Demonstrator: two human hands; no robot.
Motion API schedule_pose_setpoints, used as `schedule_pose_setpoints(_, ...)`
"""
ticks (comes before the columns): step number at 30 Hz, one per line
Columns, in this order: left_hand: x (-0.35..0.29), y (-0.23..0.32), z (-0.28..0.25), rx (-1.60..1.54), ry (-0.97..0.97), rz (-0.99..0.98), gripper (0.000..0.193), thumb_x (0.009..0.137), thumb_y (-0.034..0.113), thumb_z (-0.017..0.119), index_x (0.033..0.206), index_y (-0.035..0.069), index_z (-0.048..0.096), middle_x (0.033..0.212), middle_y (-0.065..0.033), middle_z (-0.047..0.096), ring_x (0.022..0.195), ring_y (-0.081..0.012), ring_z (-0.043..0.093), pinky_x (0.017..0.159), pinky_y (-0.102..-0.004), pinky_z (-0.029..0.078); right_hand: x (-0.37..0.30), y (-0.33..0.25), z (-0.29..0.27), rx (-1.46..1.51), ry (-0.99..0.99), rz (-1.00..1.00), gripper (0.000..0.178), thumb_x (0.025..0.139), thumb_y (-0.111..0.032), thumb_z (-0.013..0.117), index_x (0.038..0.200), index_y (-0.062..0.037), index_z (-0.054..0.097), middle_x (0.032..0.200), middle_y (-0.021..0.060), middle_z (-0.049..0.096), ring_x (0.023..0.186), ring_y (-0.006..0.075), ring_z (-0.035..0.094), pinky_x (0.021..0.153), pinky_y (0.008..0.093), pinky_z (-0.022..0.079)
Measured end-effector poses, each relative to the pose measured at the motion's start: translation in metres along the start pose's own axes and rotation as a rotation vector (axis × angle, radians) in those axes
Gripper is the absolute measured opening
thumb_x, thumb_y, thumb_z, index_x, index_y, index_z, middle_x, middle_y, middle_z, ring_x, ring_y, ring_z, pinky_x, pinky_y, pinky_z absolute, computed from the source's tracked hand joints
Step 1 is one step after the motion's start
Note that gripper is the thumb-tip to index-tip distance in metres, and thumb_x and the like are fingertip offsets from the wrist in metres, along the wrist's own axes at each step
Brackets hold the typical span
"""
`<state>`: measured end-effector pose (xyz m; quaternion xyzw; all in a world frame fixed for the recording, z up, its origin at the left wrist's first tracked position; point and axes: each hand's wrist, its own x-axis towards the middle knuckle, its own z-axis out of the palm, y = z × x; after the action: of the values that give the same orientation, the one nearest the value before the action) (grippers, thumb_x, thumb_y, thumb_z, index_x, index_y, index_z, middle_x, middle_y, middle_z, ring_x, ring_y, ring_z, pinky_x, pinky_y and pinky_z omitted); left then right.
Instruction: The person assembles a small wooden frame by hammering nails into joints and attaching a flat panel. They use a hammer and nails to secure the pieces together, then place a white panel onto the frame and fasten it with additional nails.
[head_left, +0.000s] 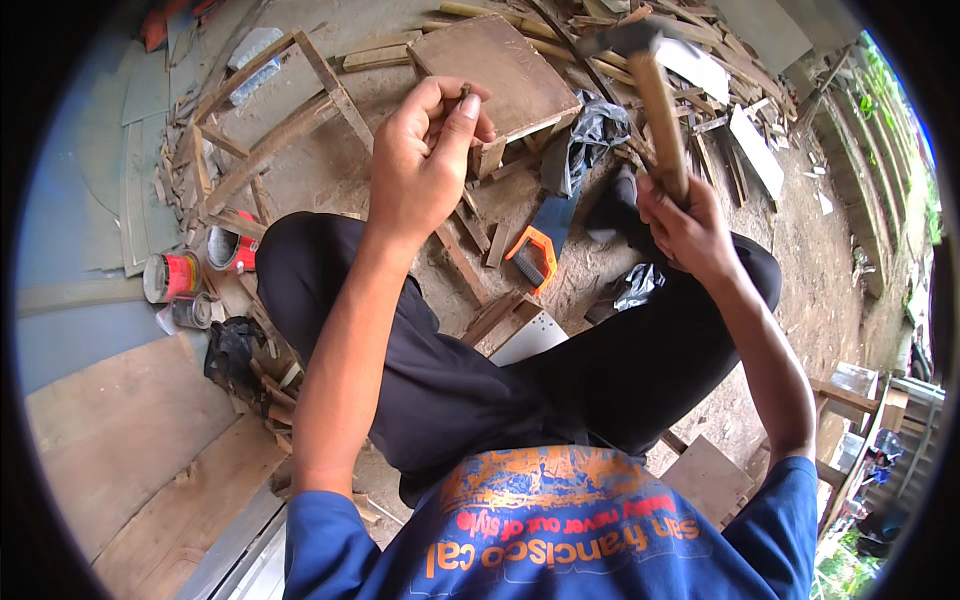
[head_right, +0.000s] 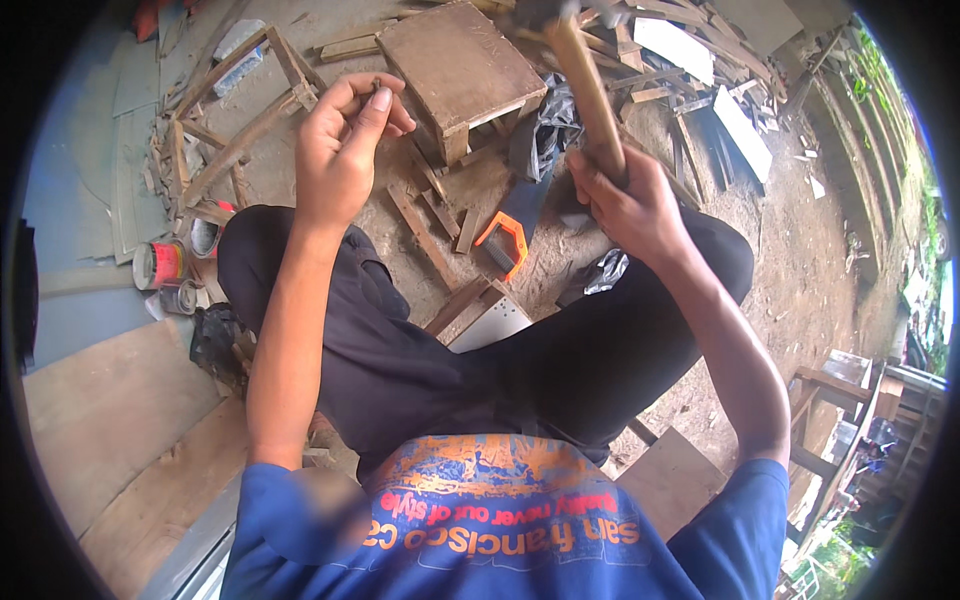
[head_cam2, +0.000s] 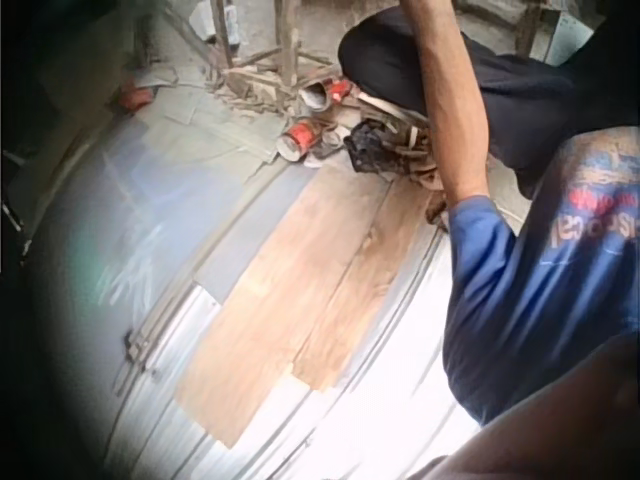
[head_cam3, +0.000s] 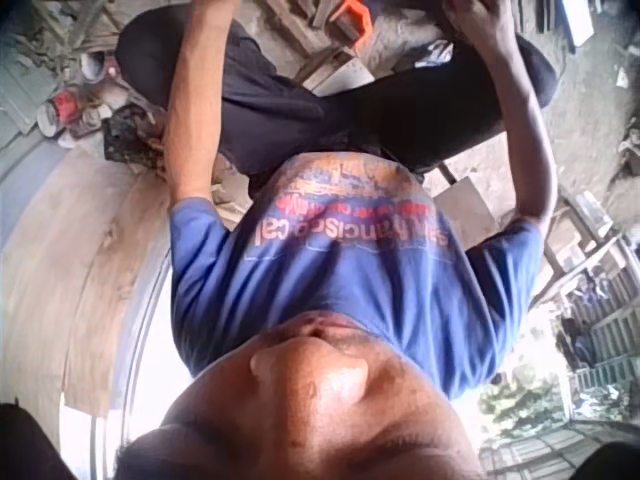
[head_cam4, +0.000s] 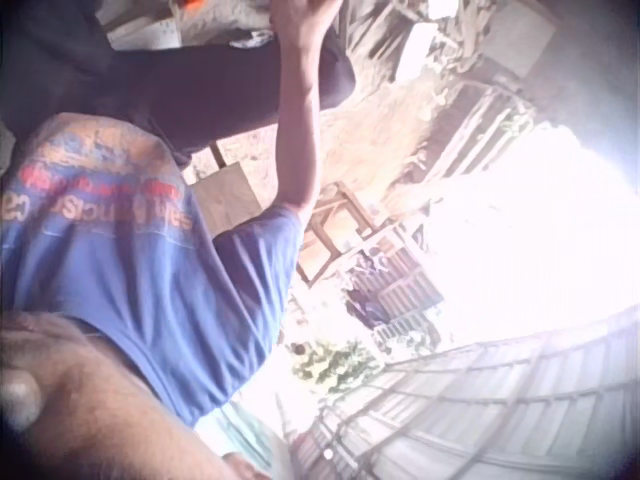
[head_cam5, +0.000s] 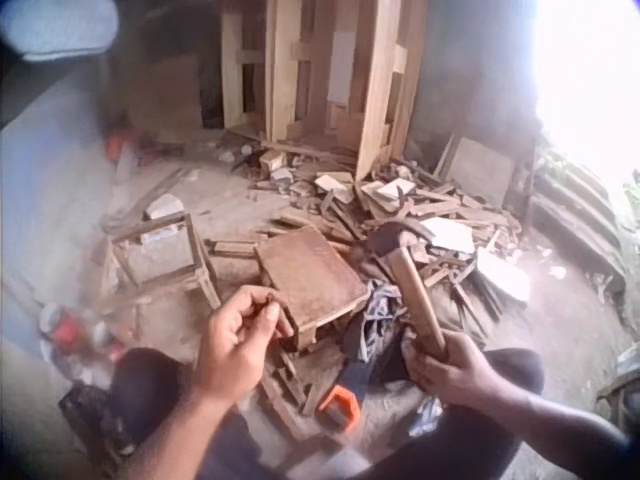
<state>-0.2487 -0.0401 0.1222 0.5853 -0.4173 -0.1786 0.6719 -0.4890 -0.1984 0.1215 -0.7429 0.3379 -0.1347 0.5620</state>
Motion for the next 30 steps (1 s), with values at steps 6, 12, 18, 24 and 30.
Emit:
schedule_pose_setpoints(6,0.008,0.012,-0.015,-0.088,0.068,-0.077,0.014,0.098,0.011,0.054,0.101,0.001,0.063,0.077,-0.0017,0.064,0.074,-0.0059,0.059,0.067,-0.0211,0.047,0.041,-0.105,0.058,0.395,-0.023,0.129,0.028,0.100,-0.028,0.056,0.109,-0.0021,0.054,0.071,0.0011,0.050,0.043,0.0030,0.036,0.037,0.0189,0.029)
schedule_pose_setpoints(12,0.022,0.016,-0.017,0.017,0.010,-0.400,0.012,0.095,0.006,0.058,0.101,-0.002,0.064,0.083,-0.0096,0.071,0.075,-0.0109,0.066,0.068,-0.0245,0.051,0.071,-0.098,0.049,0.576,-0.323,0.740,0.029,0.100,-0.033,0.053,0.104,-0.0047,0.048,0.065,0.0006,0.043,0.043,0.0077,0.037,0.037,0.0241,0.031)
schedule_pose_setpoints(18,0.065,-0.052,-0.041,0.196,0.018,-0.579,0.009,0.090,0.001,0.063,0.098,-0.004,0.065,0.082,-0.0127,0.071,0.076,-0.0187,0.071,0.068,-0.0275,0.054,0.151,-0.066,0.022,0.692,-0.520,1.108,0.029,0.101,-0.032,0.051,0.100,-0.0043,0.042,0.068,0.0014,0.042,0.049,0.0076,0.037,0.041,0.0242,0.034)
schedule_pose_setpoints(24,0.127,-0.094,-0.052,0.248,-0.045,-0.628,0.010,0.087,-0.003,0.058,0.095,-0.004,0.064,0.085,-0.0159,0.070,0.077,-0.0200,0.068,0.070,-0.0284,0.052,0.233,-0.077,0.031,0.657,-0.267,0.976,0.029,0.097,-0.024,0.059,0.091,0.0002,0.044,0.059,0.0047,0.047,0.042,0.0078,0.041,0.037,0.0238,0.033)
schedule_pose_setpoints(30,0.146,-0.094,-0.052,0.226,0.072,-0.774,0.017,0.087,-0.003,0.062,0.102,-0.004,0.068,0.099,-0.0136,0.065,0.090,-0.0181,0.064,0.078,-0.0282,0.050,0.287,-0.063,0.043,0.431,-0.445,0.651,0.029,0.094,-0.026,0.064,0.093,-0.0008,0.048,0.064,-0.0015,0.052,0.052,0.0038,0.047,0.047,0.0188,0.036)
